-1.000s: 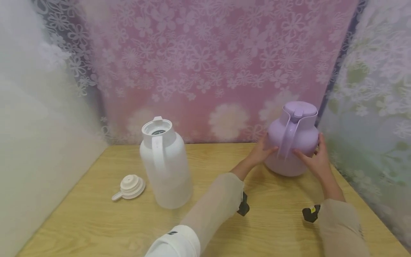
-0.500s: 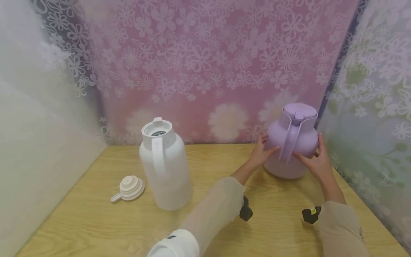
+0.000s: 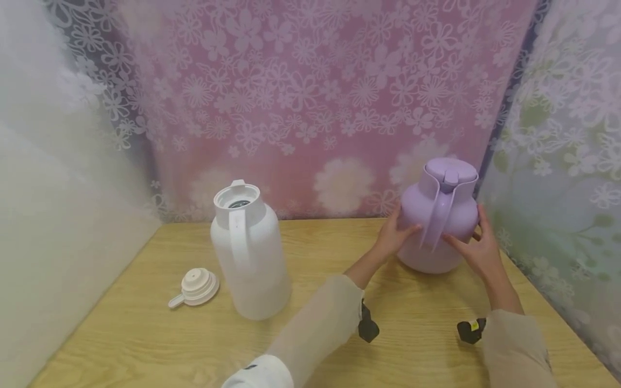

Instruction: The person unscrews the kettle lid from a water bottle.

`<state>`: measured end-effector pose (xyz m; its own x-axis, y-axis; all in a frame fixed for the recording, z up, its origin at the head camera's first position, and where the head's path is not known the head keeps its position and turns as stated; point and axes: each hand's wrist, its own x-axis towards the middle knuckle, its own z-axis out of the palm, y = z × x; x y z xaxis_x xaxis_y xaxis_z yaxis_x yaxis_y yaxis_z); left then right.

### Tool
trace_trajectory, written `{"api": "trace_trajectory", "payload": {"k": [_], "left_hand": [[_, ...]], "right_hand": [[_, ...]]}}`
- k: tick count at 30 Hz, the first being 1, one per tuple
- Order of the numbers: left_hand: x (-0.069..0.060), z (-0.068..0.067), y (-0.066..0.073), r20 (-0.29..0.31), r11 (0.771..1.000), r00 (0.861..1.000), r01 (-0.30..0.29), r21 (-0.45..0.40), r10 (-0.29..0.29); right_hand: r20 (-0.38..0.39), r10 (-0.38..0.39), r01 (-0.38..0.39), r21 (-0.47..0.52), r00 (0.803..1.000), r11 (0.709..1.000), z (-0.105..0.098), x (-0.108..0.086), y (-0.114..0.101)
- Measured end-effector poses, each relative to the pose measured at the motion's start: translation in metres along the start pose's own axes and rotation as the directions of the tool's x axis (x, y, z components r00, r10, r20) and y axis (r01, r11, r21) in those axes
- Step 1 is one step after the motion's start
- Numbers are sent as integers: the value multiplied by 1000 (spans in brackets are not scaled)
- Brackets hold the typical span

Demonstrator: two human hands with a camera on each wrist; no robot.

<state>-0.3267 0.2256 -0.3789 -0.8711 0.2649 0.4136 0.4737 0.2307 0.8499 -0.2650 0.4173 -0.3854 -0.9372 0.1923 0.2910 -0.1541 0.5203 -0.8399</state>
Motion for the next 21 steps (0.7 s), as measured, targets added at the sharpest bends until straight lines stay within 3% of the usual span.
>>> {"api": "trace_trajectory", "payload": {"k": [4,13,21], "left_hand": [[-5,-3,2,-12,1000,1000,2,-9,-2],[-17,-12,10,-55,994,994,102,34,-100],[-25,-25,26,-93,997,994,65,41,-61]], "right_hand": [[10,8,-8,-10,1000,1000,2,-4,-5],[22,-9,9,-15,1000,1000,4,-10,-17],[43,-67,68,-38,997,997,1,-14,-35]]}}
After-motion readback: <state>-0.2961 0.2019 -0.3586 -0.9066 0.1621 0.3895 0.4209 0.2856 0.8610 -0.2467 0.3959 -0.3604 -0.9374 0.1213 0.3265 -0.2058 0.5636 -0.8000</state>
